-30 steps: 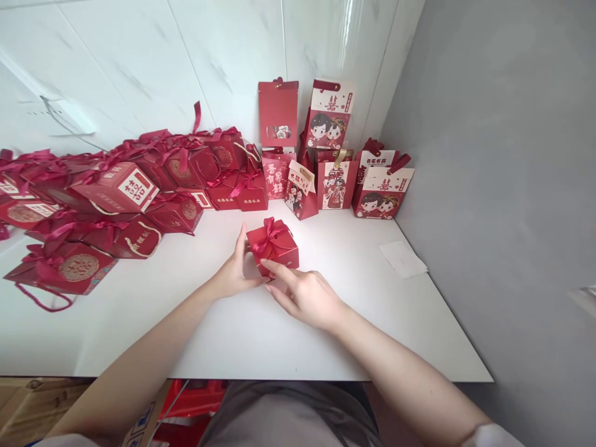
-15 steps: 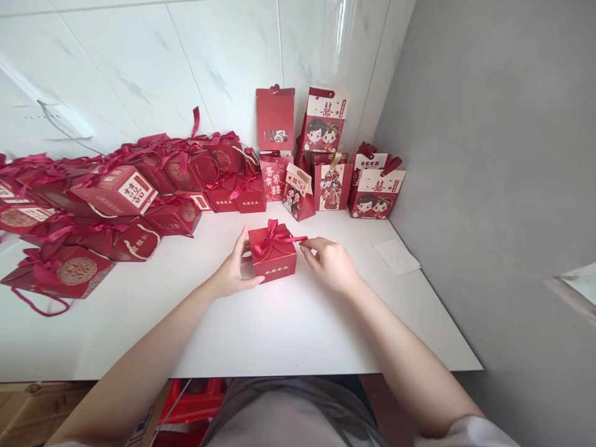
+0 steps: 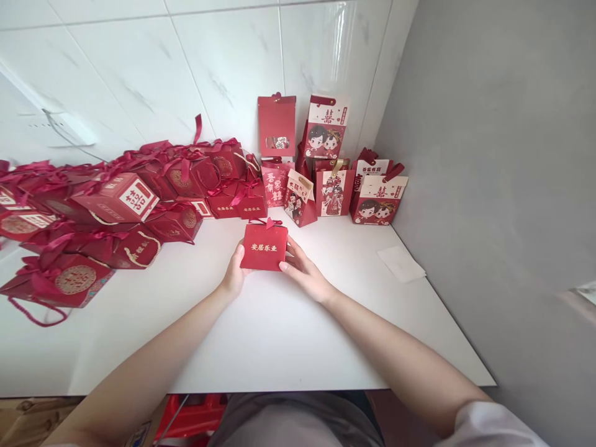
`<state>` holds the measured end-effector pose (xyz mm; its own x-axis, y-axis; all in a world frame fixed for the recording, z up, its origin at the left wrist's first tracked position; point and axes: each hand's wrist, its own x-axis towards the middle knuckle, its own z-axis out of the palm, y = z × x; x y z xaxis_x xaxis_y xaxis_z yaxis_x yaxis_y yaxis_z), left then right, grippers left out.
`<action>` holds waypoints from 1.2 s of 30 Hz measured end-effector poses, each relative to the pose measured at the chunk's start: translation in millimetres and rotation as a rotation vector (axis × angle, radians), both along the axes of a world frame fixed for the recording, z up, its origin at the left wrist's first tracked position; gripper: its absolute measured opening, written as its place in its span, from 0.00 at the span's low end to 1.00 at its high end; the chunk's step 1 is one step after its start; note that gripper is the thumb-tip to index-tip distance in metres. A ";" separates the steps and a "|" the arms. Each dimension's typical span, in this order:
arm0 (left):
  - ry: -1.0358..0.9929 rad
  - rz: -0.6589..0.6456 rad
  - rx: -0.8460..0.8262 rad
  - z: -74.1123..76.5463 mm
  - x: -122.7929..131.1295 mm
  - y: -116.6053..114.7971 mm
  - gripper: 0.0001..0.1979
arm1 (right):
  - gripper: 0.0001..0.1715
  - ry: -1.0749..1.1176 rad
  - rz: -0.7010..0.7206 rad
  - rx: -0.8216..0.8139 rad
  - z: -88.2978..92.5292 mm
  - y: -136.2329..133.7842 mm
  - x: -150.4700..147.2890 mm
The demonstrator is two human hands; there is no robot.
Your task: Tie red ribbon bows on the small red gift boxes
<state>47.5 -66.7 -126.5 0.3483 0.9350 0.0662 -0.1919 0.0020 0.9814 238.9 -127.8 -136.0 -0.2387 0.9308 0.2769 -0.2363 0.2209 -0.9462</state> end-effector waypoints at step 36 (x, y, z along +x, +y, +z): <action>0.089 0.064 -0.061 -7.3 0.1 20.5 0.27 | 0.50 -0.193 -0.383 0.107 -17.9 17.7 17.7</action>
